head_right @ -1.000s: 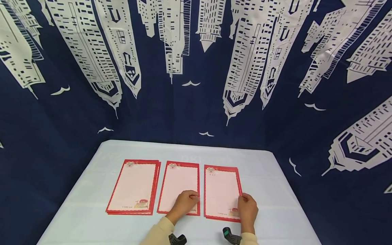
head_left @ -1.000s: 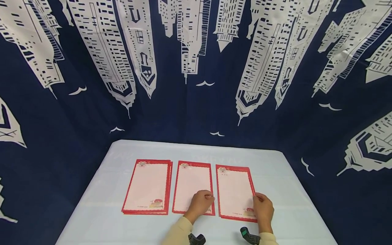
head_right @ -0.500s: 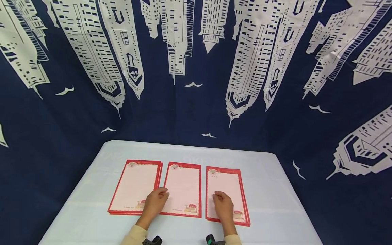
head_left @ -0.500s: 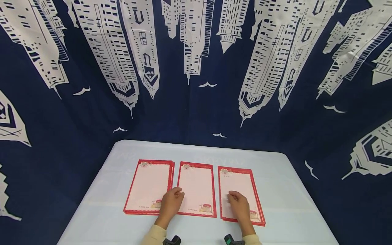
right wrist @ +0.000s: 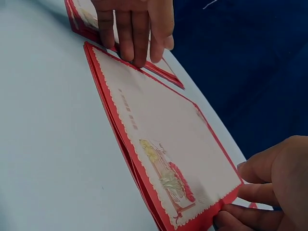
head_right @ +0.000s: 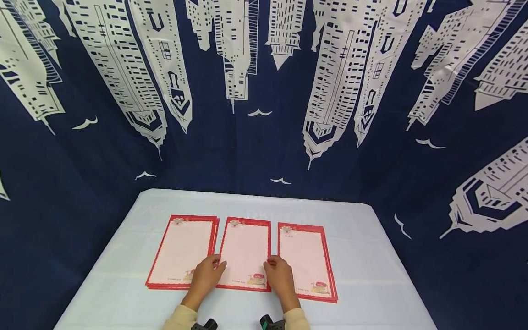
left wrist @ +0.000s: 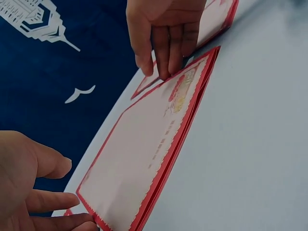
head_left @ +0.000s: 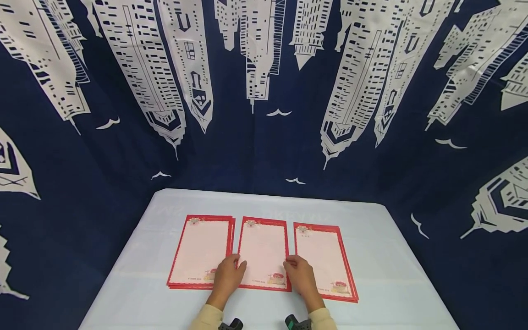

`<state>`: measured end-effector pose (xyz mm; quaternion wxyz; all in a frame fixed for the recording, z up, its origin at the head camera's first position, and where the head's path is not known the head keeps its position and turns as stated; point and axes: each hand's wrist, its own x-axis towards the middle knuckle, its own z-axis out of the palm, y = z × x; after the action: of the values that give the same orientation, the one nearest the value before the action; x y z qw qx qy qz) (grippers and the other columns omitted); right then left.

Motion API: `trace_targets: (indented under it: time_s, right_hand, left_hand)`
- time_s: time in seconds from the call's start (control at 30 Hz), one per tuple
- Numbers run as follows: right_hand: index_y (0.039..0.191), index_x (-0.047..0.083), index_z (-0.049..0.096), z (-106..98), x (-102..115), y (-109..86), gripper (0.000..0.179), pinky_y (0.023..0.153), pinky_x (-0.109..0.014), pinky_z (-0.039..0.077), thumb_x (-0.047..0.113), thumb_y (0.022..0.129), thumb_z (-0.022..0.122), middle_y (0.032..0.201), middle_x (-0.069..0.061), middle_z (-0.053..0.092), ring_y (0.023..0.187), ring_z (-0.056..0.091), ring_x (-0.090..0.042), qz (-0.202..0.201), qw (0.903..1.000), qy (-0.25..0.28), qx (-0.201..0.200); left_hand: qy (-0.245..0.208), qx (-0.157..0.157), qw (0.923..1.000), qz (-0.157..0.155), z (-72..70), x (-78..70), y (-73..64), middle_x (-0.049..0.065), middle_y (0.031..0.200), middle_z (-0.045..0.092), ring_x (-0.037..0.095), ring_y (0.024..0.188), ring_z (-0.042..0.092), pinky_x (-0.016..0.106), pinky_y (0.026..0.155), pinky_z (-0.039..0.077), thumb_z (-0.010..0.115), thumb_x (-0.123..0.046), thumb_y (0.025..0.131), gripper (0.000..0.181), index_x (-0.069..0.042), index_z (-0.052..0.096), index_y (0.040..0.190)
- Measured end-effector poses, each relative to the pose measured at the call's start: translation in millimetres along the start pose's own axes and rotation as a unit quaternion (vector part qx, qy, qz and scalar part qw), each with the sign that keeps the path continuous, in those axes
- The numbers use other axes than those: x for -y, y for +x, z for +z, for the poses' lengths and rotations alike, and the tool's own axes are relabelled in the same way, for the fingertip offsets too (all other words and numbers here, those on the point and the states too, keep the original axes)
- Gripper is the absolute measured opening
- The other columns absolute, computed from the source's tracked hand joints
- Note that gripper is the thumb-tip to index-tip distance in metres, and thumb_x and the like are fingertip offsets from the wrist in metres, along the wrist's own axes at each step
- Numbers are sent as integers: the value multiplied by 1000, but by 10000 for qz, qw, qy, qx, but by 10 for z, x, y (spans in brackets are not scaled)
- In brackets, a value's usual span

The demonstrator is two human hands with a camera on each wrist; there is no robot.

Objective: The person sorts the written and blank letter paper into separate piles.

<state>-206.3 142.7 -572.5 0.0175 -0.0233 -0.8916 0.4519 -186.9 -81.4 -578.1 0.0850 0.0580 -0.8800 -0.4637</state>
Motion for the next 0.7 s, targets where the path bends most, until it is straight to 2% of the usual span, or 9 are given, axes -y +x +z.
trace_targets:
  time_s: [0.2, 0.47, 0.57, 0.7]
  right_hand:
    - [114, -1, 70, 46, 23, -29, 26, 79, -41, 57, 15, 95, 70, 102, -10, 73, 91, 68, -23, 10, 9997, -205, -115]
    - [115, 2, 72, 71, 107, -57, 28, 77, -44, 54, 14, 89, 75, 101, -11, 72, 87, 64, -21, -99, 9947, -891, -501]
    - [113, 2, 72, 92, 92, -53, 26, 73, -40, 54, 10, 88, 75, 101, -10, 72, 84, 63, -20, -150, 9949, -764, -637]
    - [117, -1, 70, 125, 43, -38, 31, 73, -38, 57, 2, 87, 74, 104, -11, 72, 85, 67, -22, -121, 9963, -192, -826]
  left_hand:
    - [30, -139, 9999, -30, 20, -32, -47, 23, 114, 69, 42, 110, 64, 56, 90, 51, 73, -14, 91, 32, 7, 69, 115]
    - [89, -839, 9958, 368, 100, -35, -108, 21, 109, 72, 41, 105, 68, 54, 86, 52, 73, -6, 89, 22, 5, 73, 107]
    - [-121, -934, 9949, 368, 115, -25, -108, 19, 105, 71, 35, 96, 69, 48, 81, 55, 72, 0, 88, 20, 5, 72, 107]
    - [-687, -928, 9930, 242, 110, -4, -88, 17, 103, 68, 25, 85, 65, 34, 69, 55, 70, 10, 85, 26, 6, 71, 111]
